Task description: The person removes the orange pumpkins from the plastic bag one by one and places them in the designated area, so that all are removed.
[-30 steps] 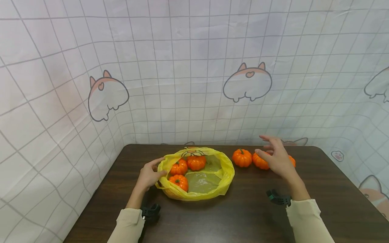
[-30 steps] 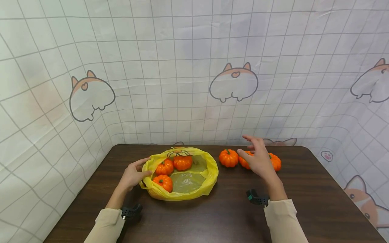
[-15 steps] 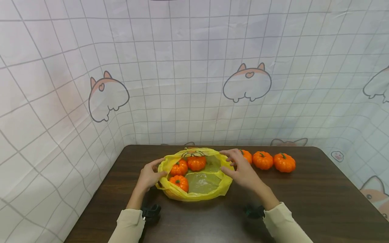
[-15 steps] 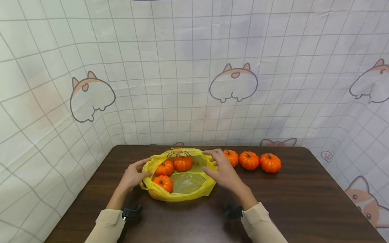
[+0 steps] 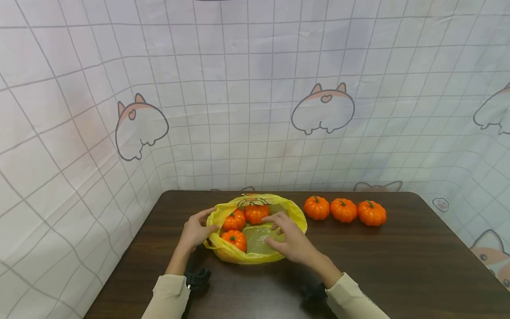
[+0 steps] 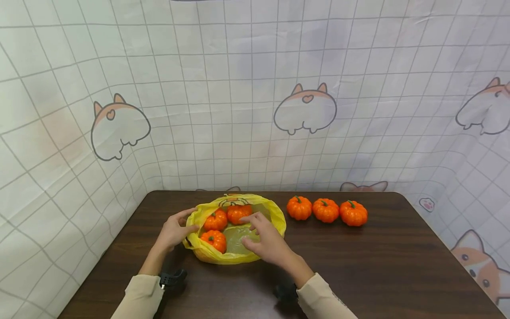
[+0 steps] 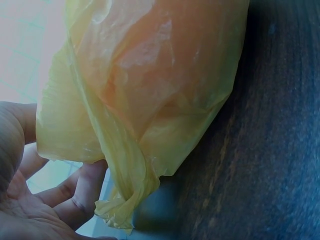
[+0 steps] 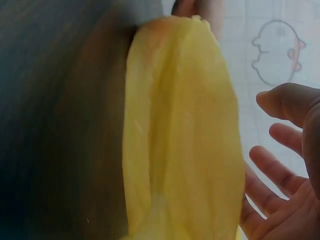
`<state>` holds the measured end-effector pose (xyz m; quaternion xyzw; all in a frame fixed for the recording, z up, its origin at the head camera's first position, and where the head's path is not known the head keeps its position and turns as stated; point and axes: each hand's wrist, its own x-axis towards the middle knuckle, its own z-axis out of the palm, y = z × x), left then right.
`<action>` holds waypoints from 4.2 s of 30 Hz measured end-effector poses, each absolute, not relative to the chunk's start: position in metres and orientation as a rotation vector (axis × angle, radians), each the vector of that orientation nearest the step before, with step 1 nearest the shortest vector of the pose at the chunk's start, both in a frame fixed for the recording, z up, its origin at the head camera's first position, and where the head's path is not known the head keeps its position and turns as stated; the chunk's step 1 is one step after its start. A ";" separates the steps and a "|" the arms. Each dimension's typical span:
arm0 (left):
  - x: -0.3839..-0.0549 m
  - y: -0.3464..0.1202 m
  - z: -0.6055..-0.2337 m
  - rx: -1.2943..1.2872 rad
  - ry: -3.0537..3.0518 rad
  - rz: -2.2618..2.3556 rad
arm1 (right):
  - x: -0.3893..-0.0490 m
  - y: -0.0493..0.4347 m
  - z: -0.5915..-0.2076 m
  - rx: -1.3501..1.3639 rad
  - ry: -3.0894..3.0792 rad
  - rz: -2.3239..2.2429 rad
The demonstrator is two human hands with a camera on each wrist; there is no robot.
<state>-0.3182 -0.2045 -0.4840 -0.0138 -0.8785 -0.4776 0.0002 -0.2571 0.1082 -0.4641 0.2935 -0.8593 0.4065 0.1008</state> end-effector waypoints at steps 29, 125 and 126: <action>-0.316 -0.205 -0.482 -0.051 -2.758 -1.503 | -0.278 0.054 -0.456 0.896 -2.870 1.227; -0.326 -0.206 -0.485 -0.068 -2.763 -1.508 | -0.261 0.146 -0.445 0.628 -2.614 1.388; -0.326 -0.206 -0.485 -0.071 -2.763 -1.507 | -0.261 0.148 -0.445 0.628 -2.608 1.381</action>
